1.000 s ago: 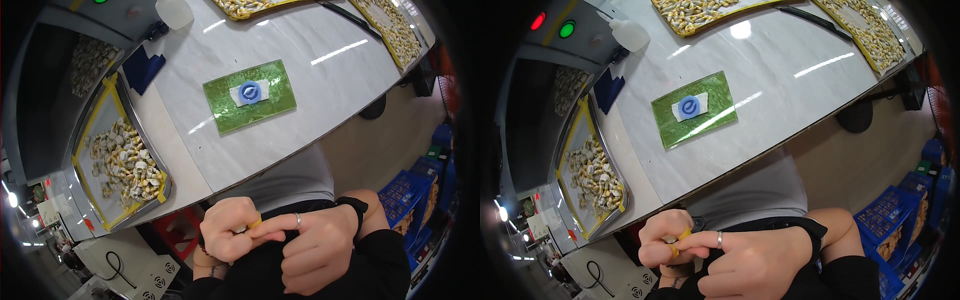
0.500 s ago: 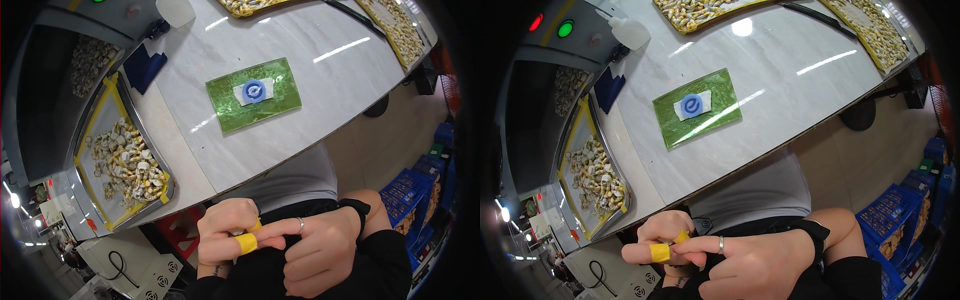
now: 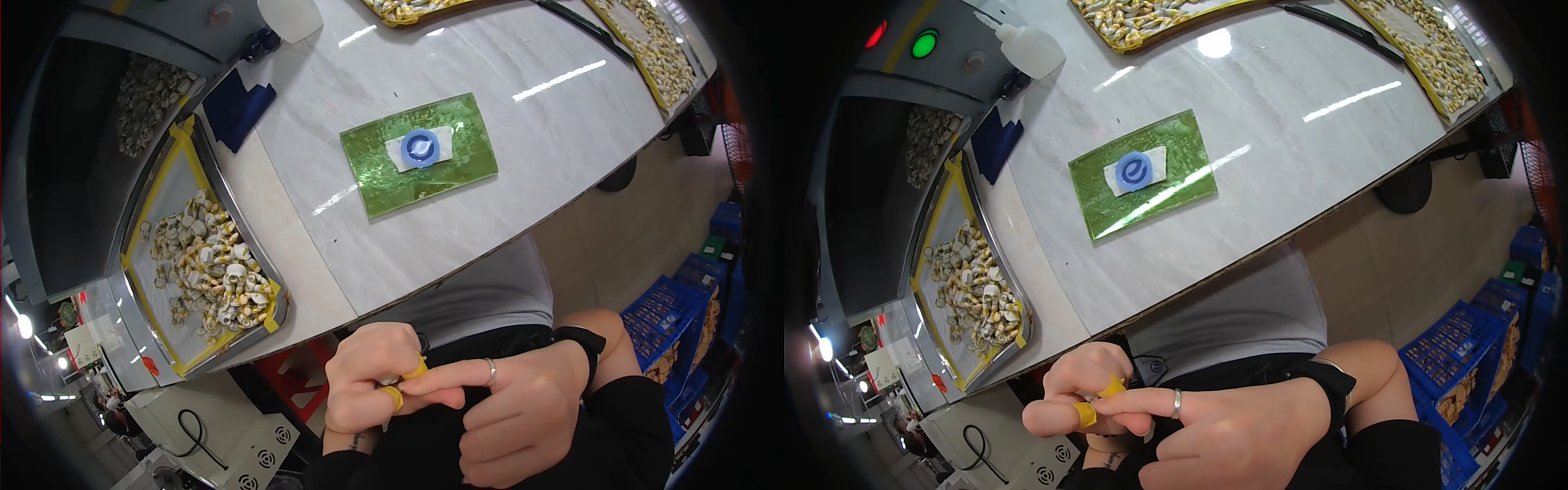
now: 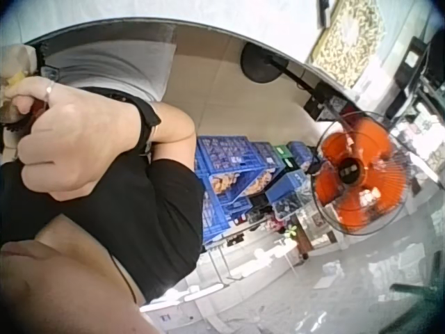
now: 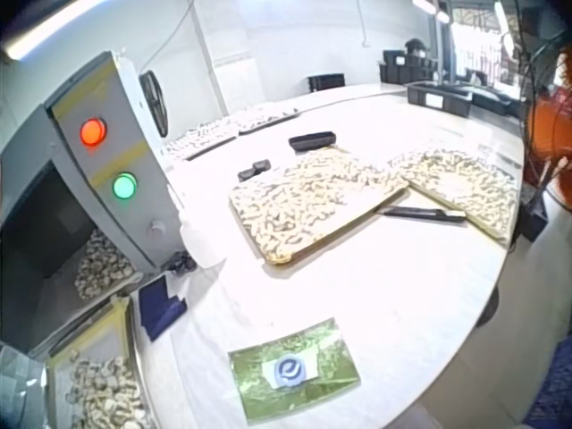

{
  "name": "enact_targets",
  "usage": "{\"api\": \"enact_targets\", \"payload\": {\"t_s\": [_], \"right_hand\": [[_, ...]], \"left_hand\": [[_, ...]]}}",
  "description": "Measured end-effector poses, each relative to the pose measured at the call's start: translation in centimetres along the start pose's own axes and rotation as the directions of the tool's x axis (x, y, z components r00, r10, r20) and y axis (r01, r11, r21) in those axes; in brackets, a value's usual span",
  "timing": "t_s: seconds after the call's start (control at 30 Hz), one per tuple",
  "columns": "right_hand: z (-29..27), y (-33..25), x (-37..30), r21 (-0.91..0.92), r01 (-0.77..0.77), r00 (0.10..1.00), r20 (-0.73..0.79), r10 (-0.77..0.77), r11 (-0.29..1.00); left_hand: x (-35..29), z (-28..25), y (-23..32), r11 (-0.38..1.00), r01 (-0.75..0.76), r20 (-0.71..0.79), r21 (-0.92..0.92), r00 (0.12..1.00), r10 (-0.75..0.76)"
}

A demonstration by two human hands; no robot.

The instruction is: The person sits at a workstation and repeatedly picks up small white and yellow components from a tray. They manipulate the components with their hands, which are protected by yellow finger cots, and place the assembled units into a yellow tray. The process involves picking, aligning, and placing the small parts one by one.

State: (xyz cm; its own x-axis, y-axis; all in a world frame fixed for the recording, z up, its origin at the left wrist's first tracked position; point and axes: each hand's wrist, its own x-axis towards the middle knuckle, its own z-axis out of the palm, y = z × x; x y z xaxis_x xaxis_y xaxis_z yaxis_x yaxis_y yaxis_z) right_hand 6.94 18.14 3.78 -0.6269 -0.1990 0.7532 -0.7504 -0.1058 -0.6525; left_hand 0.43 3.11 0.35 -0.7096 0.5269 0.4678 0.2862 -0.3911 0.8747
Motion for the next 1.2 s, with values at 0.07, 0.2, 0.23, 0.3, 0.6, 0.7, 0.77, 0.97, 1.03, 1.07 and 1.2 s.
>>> {"api": "enact_targets", "payload": {"t_s": [0.07,0.2,0.23,0.3,0.6,0.7,0.77,0.97,1.03,1.07,1.2], "right_hand": [[0.5,0.1,-0.5,-0.038,0.031,0.999,-0.03,-0.032,0.999],[0.7,0.2,-1.1,-0.024,0.035,0.999,0.011,-0.035,0.999],[0.6,0.2,-0.9,-0.019,0.028,0.999,0.025,-0.027,0.999],[0.2,0.0,-0.1,-0.02,0.007,1.0,0.03,-0.007,1.0],[-0.4,-0.2,0.5,-0.082,-0.08,0.985,0.146,0.091,0.993],[-0.1,-0.2,0.3,-0.081,-0.082,0.989,0.12,0.091,0.993],[-0.1,-0.2,0.4,-0.059,-0.068,0.995,0.07,0.072,0.996],[0.6,0.0,0.0,-0.073,0.004,1.0,-0.025,-0.006,0.997],[1.2,0.1,-0.5,-0.091,0.014,0.998,-0.054,-0.019,0.996],[1.3,0.1,-0.5,-0.094,0.012,0.998,-0.056,-0.017,0.995],[-0.1,0.0,0.7,-0.113,-0.065,0.993,0.088,0.075,0.991]], "left_hand": [[0.0,-0.3,0.0,0.997,0.065,0.015,-0.045,0.998,-0.064],[-0.2,-1.1,0.0,0.991,0.126,0.079,-0.049,0.989,-0.122],[-0.3,-0.8,-0.1,0.996,0.08,0.058,-0.039,0.995,-0.078],[-0.4,-0.2,-0.3,0.999,-0.02,-0.003,-0.037,1.0,0.02],[-0.4,-0.8,0.1,0.997,0.068,0.022,-0.044,0.998,-0.067],[-0.3,-0.7,0.2,0.992,0.096,-0.007,-0.079,0.995,-0.097],[-0.3,-0.7,0.4,0.99,0.114,-0.017,-0.08,0.993,-0.115],[-0.4,-1.2,0.1,0.997,0.069,0.043,-0.048,0.997,-0.066],[-0.2,-1.6,-0.1,0.996,0.063,0.069,-0.064,0.996,-0.058],[-0.2,-1.7,-0.2,0.997,0.046,0.075,-0.066,0.996,-0.041],[-0.4,-0.8,-0.5,0.996,-0.081,0.014,-0.031,0.997,0.081]]}}
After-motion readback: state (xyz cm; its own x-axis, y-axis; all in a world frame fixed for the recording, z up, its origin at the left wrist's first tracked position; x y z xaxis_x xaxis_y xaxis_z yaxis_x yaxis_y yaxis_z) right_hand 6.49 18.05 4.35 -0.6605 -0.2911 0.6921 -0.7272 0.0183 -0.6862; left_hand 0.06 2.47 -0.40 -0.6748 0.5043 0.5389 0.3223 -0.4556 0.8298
